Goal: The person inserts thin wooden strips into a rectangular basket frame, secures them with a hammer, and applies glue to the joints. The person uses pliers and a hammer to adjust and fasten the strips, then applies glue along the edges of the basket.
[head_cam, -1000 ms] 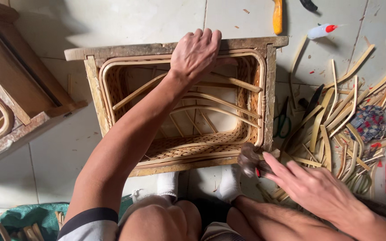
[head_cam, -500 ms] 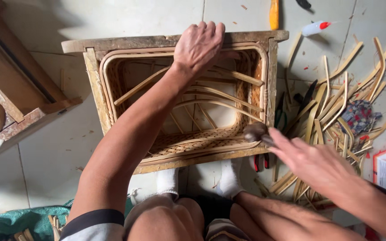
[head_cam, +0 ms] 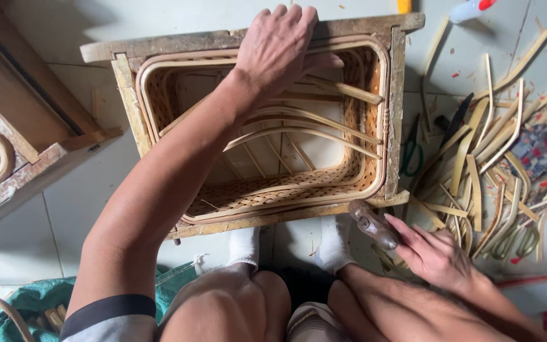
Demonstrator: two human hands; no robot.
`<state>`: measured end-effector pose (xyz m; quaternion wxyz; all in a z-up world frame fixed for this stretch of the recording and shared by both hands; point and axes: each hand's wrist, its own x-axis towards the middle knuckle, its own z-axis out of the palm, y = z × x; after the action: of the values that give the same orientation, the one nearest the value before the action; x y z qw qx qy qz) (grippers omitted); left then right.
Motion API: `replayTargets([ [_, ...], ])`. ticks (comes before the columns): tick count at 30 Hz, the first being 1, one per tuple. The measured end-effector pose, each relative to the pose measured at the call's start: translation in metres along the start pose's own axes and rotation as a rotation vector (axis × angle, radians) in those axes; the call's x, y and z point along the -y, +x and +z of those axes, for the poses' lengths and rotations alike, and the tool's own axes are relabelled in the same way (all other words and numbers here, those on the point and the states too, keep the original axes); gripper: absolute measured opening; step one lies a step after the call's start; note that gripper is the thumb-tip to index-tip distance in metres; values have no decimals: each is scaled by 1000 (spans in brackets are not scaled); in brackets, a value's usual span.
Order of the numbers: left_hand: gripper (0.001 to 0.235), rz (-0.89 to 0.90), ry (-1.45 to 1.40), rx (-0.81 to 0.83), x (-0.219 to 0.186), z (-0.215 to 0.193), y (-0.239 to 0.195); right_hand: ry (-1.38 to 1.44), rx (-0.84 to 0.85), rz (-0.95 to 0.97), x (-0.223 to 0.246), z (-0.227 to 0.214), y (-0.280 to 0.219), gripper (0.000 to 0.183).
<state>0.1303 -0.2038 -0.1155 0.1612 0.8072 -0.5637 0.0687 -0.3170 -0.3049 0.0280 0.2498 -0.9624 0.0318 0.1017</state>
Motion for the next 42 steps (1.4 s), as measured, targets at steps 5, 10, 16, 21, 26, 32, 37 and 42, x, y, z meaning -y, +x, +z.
replayTargets([
  [5,92,-123,77,95,-17,-15,0,43,-236,63,-10,-1,-21,39],
  [10,91,-125,30,264,-12,-31,7,240,-371,408,-35,-19,14,10],
  [16,81,-83,15,268,-11,-37,14,553,-408,488,-37,-74,136,15],
  [21,56,-79,20,383,-7,-27,13,335,-358,270,-33,-96,231,19],
  [26,28,64,221,464,4,-10,11,399,-453,275,-43,-83,231,32],
  [32,85,-56,41,540,-10,-49,26,502,-735,680,-114,-23,173,26],
  [37,86,-280,12,617,-36,-71,45,1036,-800,843,-145,39,143,34],
  [42,87,-337,17,685,-41,-65,53,314,-473,799,-154,57,148,46],
])
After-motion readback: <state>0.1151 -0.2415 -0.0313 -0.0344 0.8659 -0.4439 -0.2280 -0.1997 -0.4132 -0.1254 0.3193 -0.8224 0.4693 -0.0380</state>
